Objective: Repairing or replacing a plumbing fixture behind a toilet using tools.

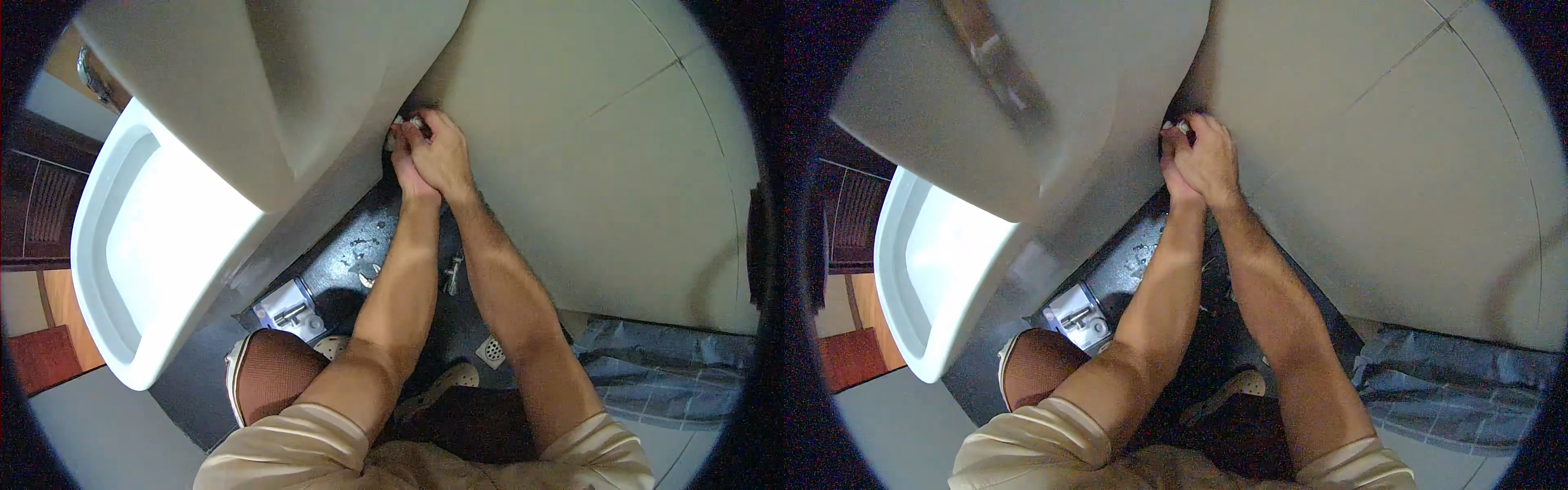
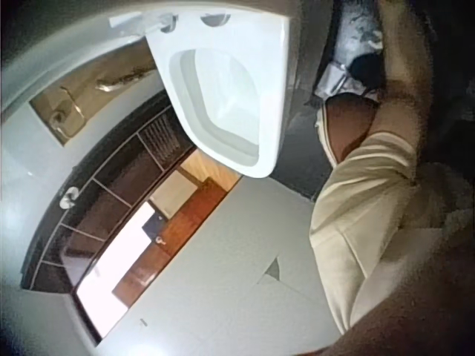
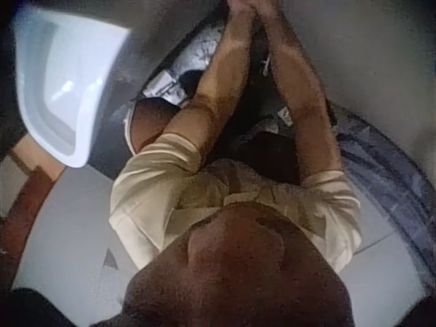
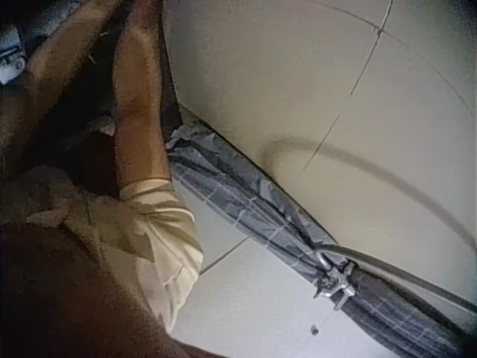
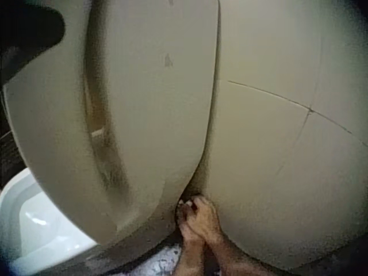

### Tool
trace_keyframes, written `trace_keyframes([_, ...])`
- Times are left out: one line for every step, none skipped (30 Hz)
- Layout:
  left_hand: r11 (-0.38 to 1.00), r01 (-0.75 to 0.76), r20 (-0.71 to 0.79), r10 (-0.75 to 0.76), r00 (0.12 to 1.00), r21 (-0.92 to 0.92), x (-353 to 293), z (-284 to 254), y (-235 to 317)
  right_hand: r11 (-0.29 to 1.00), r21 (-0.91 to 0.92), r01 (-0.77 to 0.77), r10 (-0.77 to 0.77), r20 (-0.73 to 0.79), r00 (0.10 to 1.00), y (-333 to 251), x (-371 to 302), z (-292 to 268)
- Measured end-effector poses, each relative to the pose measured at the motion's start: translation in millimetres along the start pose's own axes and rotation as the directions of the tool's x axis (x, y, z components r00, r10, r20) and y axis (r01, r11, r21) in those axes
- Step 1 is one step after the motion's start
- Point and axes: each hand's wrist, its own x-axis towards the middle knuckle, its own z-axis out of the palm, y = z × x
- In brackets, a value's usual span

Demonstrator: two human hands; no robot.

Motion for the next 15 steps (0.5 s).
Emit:
trace_keyframes([1.0, 0.007, 0.031, -0.006, 0.999, -0.021, 1, -2, 0, 1.0, -0.015, -0.006, 0.006, 0.005, 1.0, -2, 0, -1])
trace_keyframes([0.999, 0.015, 0.062, -0.012, 0.998, -0.042, 3, -4, 0, 0.999, -0.031, -0.012, 0.012, 0.009, 1.0, -4, 0, -2])
trace_keyframes([0.999, 0.014, 0.059, -0.012, 0.998, -0.041, 4, -6, 2, 0.999, -0.03, -0.014, 0.014, 0.011, 1.0, -5, 0, -1])
trace_keyframes([0.998, 0.025, 0.057, -0.022, 0.998, -0.055, 5, -8, 3, 0.999, -0.039, -0.039, 0.039, 0.017, 0.999, -7, 0, -1])
trace_keyframes([0.997, 0.035, 0.055, -0.031, 0.998, -0.069, 6, -10, 5, 0.997, -0.047, -0.063, 0.064, 0.022, 0.998, -9, 0, 0])
trace_keyframes([0.996, 0.044, 0.054, -0.04, 0.998, -0.082, 7, -13, 7, 0.995, -0.054, -0.087, 0.089, 0.029, 0.996, -11, 0, 1])
trace_keyframes([0.994, 0.052, 0.052, -0.048, 0.998, -0.094, 7, -15, 9, 0.992, -0.061, -0.11, 0.112, 0.036, 0.993, -12, -1, 2])
trace_keyframes([0.994, 0.058, 0.057, -0.052, 0.997, -0.095, 7, -12, 7, 0.992, -0.063, -0.108, 0.11, 0.029, 0.993, -11, 1, 1])
trace_keyframes([0.995, 0.048, 0.069, -0.042, 0.997, -0.082, 5, -9, 5, 0.991, -0.102, -0.089, 0.093, 0.035, 0.995, -7, 2, 0])
trace_keyframes([0.997, 0.038, 0.082, -0.032, 0.996, -0.069, 2, -6, 3, 0.987, -0.141, -0.07, 0.077, 0.041, 0.996, -5, 2, -1])
trace_keyframes([0.998, 0.027, 0.094, -0.022, 0.995, -0.057, -1, -4, 0, 0.982, -0.18, -0.051, 0.06, 0.048, 0.997, -2, 3, -2])
trace_keyframes([0.999, 0.017, 0.107, -0.012, 0.994, -0.046, -1, -1, -2, 0.975, -0.22, -0.032, 0.045, 0.056, 0.997, 1, 4, -4])
trace_keyframes([0.999, 0.011, 0.105, -0.007, 0.994, -0.045, -2, -1, 0, 0.976, -0.218, -0.029, 0.043, 0.061, 0.997, -1, 3, -5])
trace_keyframes([0.997, 0.027, 0.112, -0.018, 0.994, -0.078, 0, -1, 1, 0.985, -0.174, 0.006, 0.006, 0.071, 0.997, -2, 4, -8])
trace_keyframes([0.993, 0.043, 0.12, -0.03, 0.992, -0.111, 2, 0, 2, 0.991, -0.131, 0.041, -0.03, 0.079, 0.996, -3, 5, -12])
